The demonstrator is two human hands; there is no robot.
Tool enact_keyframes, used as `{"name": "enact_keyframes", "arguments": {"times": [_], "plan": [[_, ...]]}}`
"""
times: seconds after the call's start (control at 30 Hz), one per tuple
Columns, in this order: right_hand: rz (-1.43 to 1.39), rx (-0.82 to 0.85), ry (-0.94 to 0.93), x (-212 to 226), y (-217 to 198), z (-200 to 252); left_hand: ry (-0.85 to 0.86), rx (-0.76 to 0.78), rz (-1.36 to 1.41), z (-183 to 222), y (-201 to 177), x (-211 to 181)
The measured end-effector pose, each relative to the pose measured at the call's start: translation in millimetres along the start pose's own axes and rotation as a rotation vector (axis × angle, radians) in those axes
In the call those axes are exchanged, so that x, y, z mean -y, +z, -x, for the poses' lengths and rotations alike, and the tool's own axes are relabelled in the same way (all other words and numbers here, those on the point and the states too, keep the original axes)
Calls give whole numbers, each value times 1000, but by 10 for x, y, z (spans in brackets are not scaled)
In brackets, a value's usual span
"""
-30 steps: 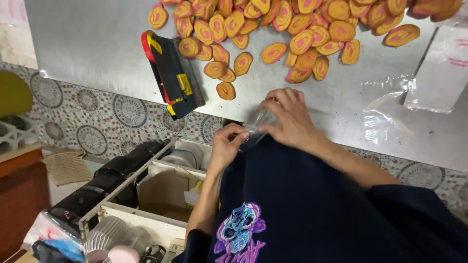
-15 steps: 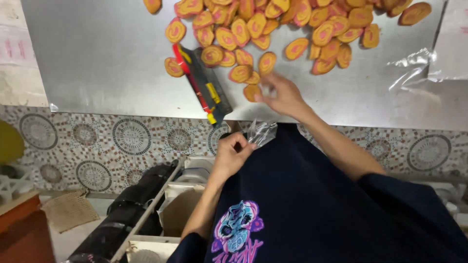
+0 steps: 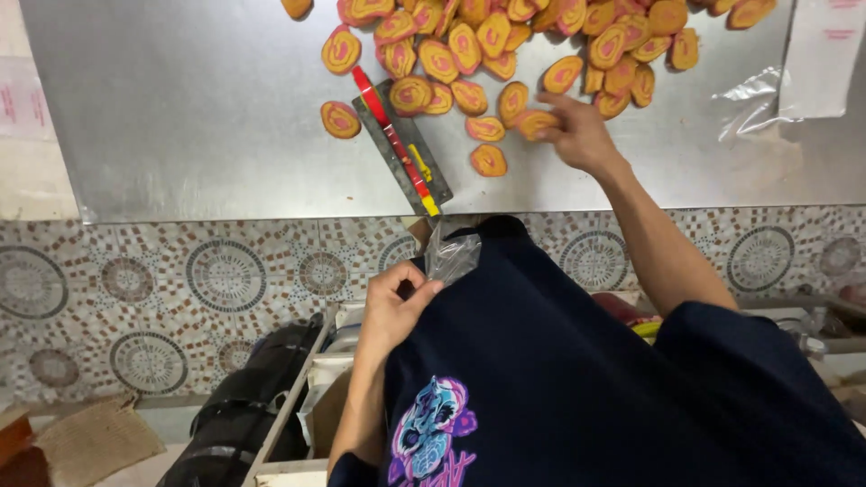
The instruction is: The person places snacks into small plastic bags by hand and then seals each bag using a heat sealer.
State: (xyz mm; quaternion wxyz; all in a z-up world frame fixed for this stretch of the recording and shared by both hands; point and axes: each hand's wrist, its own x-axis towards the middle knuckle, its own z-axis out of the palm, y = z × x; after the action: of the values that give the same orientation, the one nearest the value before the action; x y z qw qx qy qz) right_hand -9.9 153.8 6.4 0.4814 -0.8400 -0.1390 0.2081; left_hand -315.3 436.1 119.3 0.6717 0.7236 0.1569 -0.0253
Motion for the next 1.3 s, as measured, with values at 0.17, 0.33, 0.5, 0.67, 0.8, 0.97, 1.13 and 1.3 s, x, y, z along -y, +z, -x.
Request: {"name": "enact_keyframes", "arguments": {"times": [0.17, 0.33, 0.5, 0.67, 0.8, 0.97, 1.13, 1.3], "plan": [[838, 550, -25, 691, 82, -448, -62, 28, -49, -78, 35, -319], [1026, 496, -319, 258, 2, -653, -84, -60, -73, 7, 216, -302], [806, 706, -84, 711, -225, -621, -164, -212, 41, 148, 435, -218], [1038, 530, -629, 776, -175, -1421, -229, -315, 45, 209, 601, -406], [1355, 639, -659, 694, 29, -1749, -202, -350, 38, 294, 648, -495], [1100, 802, -429, 1319, -164, -1537, -257, -511, 144, 439, 689, -370], [1042, 828, -403, 1537, 76, -1537, -216, -454, 169, 324, 553, -277], [1369, 568, -790, 901, 385, -1660, -126, -359, 166, 170, 244, -464]]}}
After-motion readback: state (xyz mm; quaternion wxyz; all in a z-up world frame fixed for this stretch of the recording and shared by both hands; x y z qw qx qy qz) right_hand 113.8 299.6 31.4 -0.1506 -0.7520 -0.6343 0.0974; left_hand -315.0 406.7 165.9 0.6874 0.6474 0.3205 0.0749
